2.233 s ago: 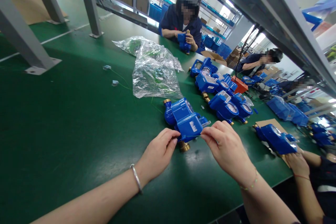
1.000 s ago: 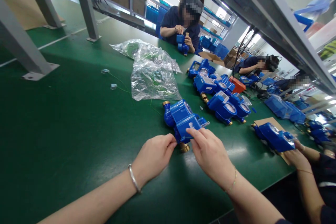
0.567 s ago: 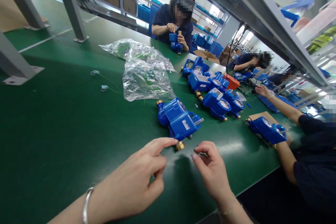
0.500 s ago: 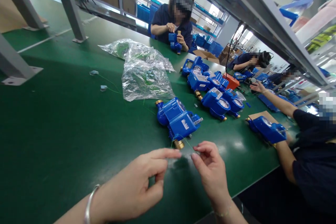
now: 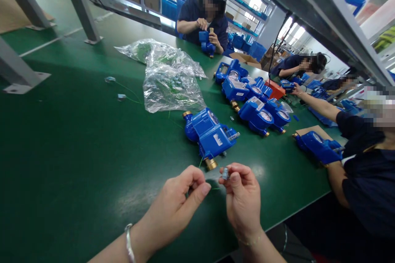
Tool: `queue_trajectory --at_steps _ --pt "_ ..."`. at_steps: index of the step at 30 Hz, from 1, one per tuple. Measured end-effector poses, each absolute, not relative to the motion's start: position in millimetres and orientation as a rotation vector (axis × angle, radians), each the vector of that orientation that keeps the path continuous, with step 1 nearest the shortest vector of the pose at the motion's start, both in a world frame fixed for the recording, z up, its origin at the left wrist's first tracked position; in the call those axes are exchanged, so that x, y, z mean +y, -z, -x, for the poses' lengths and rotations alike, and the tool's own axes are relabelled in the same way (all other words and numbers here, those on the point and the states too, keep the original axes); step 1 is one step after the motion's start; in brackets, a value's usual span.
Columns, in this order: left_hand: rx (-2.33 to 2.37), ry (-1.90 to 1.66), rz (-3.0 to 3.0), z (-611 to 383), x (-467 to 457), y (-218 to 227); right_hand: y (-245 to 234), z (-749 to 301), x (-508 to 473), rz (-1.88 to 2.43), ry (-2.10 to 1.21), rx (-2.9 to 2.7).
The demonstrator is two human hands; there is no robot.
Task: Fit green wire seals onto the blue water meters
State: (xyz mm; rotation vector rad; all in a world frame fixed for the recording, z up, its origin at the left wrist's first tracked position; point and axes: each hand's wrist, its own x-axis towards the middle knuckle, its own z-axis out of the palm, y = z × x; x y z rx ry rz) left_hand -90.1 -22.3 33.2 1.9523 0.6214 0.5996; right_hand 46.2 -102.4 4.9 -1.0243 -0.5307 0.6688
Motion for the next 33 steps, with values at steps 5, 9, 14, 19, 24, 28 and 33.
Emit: queue_trajectory --at_steps 5,9,14,19,24,28,33 --pt "0.63 -0.704 -2.075 87.9 -23.4 -31.7 -6.7 -42.7 -102.8 1.03 -0.668 -0.581" --pt "0.703 -0.817 -2.142 87.2 -23.5 -27.6 -7.8 -39.9 -103.0 1.005 -0.7 -0.601" --pt "0.697 -0.895 -2.233 85.8 -25.3 -25.1 -7.9 -37.6 -104.2 0.939 -0.728 -0.636" --pt "0.641 -0.924 -2.26 85.8 -25.6 -25.9 -7.8 -36.6 -104.8 0.936 -0.739 -0.644" --pt "0.627 -0.925 -2.28 85.3 -25.6 -24.9 -6.2 -37.2 -105.0 0.92 -0.747 -0.665" --pt "0.603 -0.952 -2.293 85.2 -26.0 -25.1 -4.4 -37.7 -105.7 0.907 -0.756 -0.654" --pt "0.586 -0.963 -2.277 85.9 -26.3 -26.3 -5.9 -37.1 -105.9 0.902 -0.762 -0.64"
